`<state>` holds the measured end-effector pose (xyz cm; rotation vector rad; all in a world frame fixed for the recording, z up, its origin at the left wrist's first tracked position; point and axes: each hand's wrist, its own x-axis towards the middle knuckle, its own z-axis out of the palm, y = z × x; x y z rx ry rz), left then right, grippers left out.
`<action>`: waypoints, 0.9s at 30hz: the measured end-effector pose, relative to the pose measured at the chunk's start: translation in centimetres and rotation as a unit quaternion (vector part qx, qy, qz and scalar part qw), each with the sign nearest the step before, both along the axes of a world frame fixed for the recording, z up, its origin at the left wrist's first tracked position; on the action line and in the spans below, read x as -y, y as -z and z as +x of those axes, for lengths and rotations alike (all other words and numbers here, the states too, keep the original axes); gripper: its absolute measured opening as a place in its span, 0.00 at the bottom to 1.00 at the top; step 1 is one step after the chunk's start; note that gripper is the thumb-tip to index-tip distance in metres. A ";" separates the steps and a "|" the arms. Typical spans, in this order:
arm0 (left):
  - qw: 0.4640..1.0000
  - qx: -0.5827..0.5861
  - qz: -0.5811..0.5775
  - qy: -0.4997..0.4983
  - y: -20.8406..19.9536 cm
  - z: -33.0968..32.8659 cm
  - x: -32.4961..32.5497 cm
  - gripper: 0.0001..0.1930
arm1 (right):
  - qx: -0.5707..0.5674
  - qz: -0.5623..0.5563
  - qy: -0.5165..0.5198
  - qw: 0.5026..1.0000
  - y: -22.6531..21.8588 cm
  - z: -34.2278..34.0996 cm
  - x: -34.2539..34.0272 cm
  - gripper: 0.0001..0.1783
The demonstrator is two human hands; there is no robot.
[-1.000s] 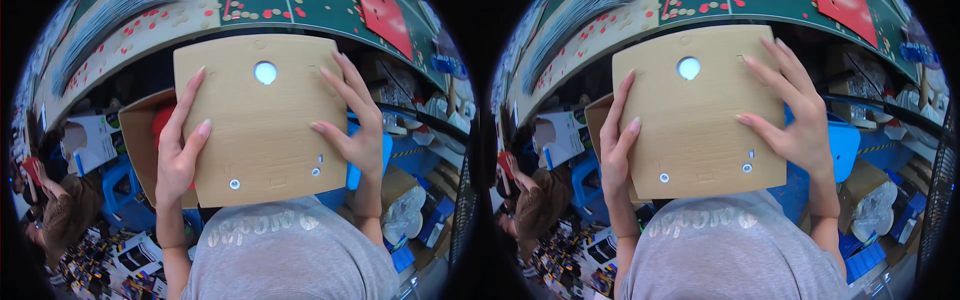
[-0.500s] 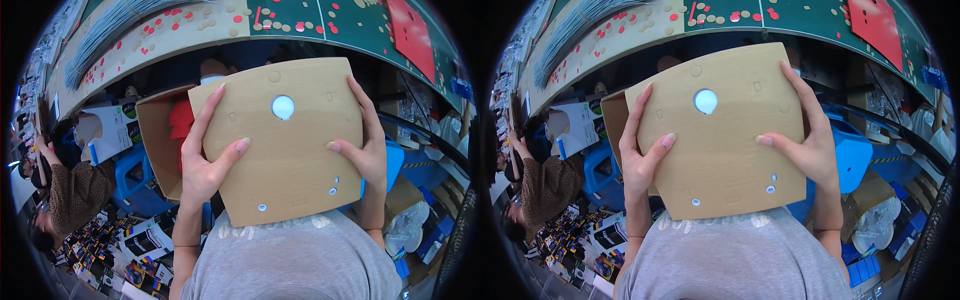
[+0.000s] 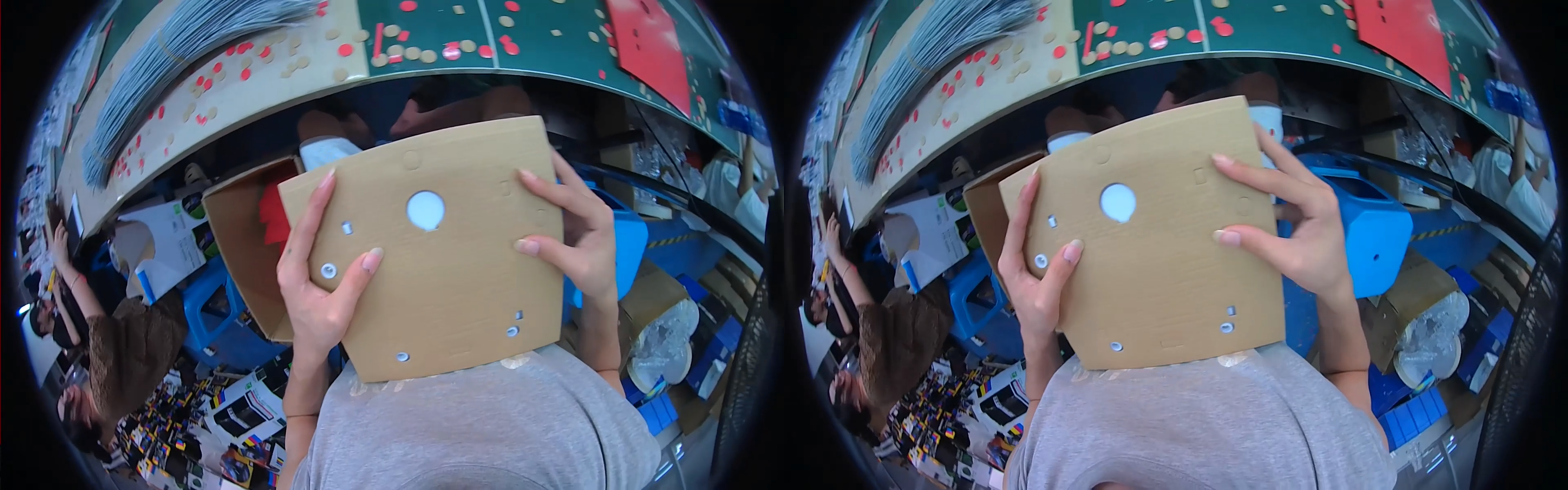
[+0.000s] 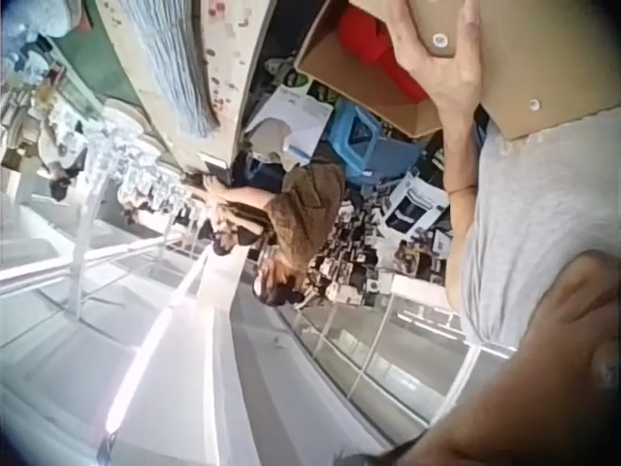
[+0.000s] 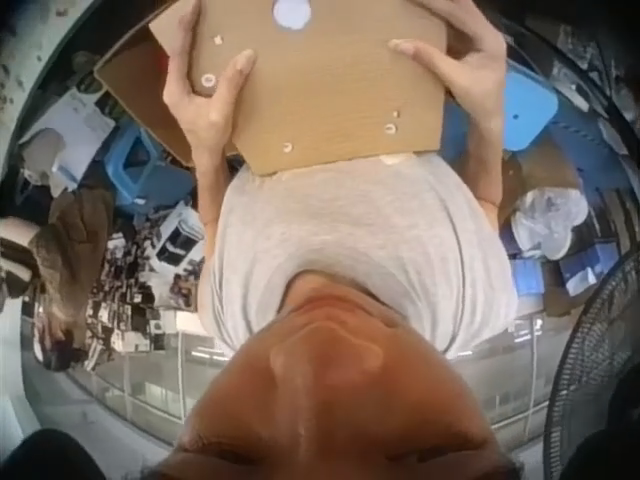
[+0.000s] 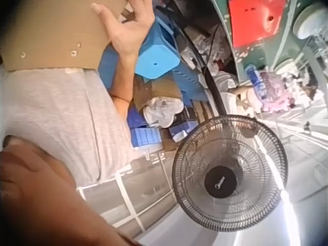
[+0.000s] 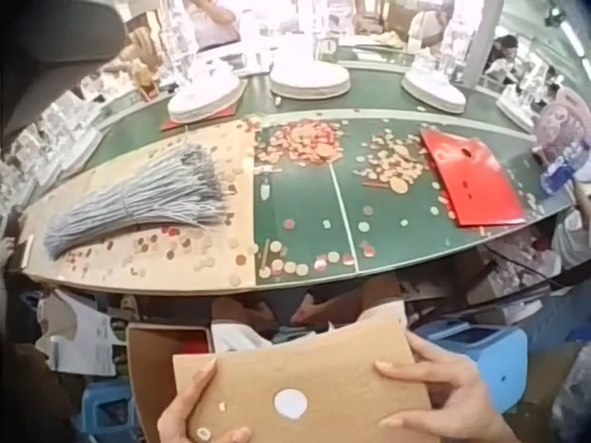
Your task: Manual assembly of light fixture bases and associated cardboard templates on an assembly line.
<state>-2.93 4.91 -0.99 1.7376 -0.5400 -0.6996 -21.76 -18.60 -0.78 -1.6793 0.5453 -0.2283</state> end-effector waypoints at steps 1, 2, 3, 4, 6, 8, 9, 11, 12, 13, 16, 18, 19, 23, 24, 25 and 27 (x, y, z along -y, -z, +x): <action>1.000 -0.007 -0.008 0.006 -0.4 0.0 0.1 0.40 | -0.007 -0.008 0.006 1.000 0.0 -0.1 0.1 0.36; 0.996 0.069 0.049 0.026 -1.0 0.2 0.2 0.41 | 0.009 -0.011 0.002 1.000 0.3 0.2 -0.1 0.36; 0.983 0.145 0.105 0.044 -1.2 0.3 0.4 0.41 | 0.025 -0.015 -0.002 1.000 0.3 0.5 -0.4 0.35; 0.974 0.211 0.082 0.027 -0.6 0.2 0.6 0.39 | 0.012 -0.007 0.012 1.000 0.0 0.7 -0.5 0.34; 0.930 0.342 0.114 0.074 -1.6 0.2 1.1 0.37 | 0.015 -0.044 0.028 0.999 -0.4 1.1 -0.8 0.34; 0.865 0.466 0.146 0.116 -2.9 0.3 1.8 0.34 | 0.017 -0.078 0.039 0.996 -0.5 1.3 -0.7 0.33; 0.865 0.441 0.163 0.173 -3.4 0.4 2.1 0.30 | 0.006 -0.045 0.017 0.999 -0.4 1.5 -0.4 0.35; 0.853 0.392 0.192 0.287 -3.8 0.7 2.8 0.24 | -0.008 -0.014 -0.001 1.000 -0.4 1.2 -0.2 0.37; 0.860 0.377 0.196 0.284 -3.8 0.6 2.7 0.27 | -0.016 -0.002 -0.011 1.000 -0.3 1.0 -0.3 0.37; 0.860 0.376 0.192 0.287 -3.7 0.6 2.7 0.27 | -0.024 0.009 -0.021 0.999 -0.3 0.9 -0.3 0.37; 0.844 0.399 0.193 0.300 -3.5 0.4 2.7 0.27 | -0.043 0.037 -0.042 0.998 -0.7 1.0 0.3 0.36; 0.824 0.420 0.212 0.316 -4.2 0.2 3.2 0.21 | -0.030 0.034 -0.030 0.999 -0.8 1.1 0.4 0.36; 0.824 0.420 0.211 0.317 -4.3 0.2 3.2 0.21 | -0.016 0.032 -0.019 0.999 -0.9 1.1 0.4 0.36; 0.824 0.421 0.198 0.323 -4.0 0.3 3.8 0.21 | 0.030 0.083 0.105 0.991 -0.9 1.9 -0.1 0.35; 0.825 0.423 0.195 0.321 -4.0 0.3 3.6 0.21 | 0.030 0.132 0.122 0.983 -0.5 2.4 -0.1 0.38; 0.824 0.422 0.192 0.326 -4.3 0.2 3.5 0.21 | 0.030 0.180 0.140 0.973 -0.3 2.6 -0.3 0.41; 0.813 0.418 0.217 0.344 -4.8 0.1 3.4 0.23 | 0.021 0.195 0.141 0.970 0.1 2.4 -0.6 0.47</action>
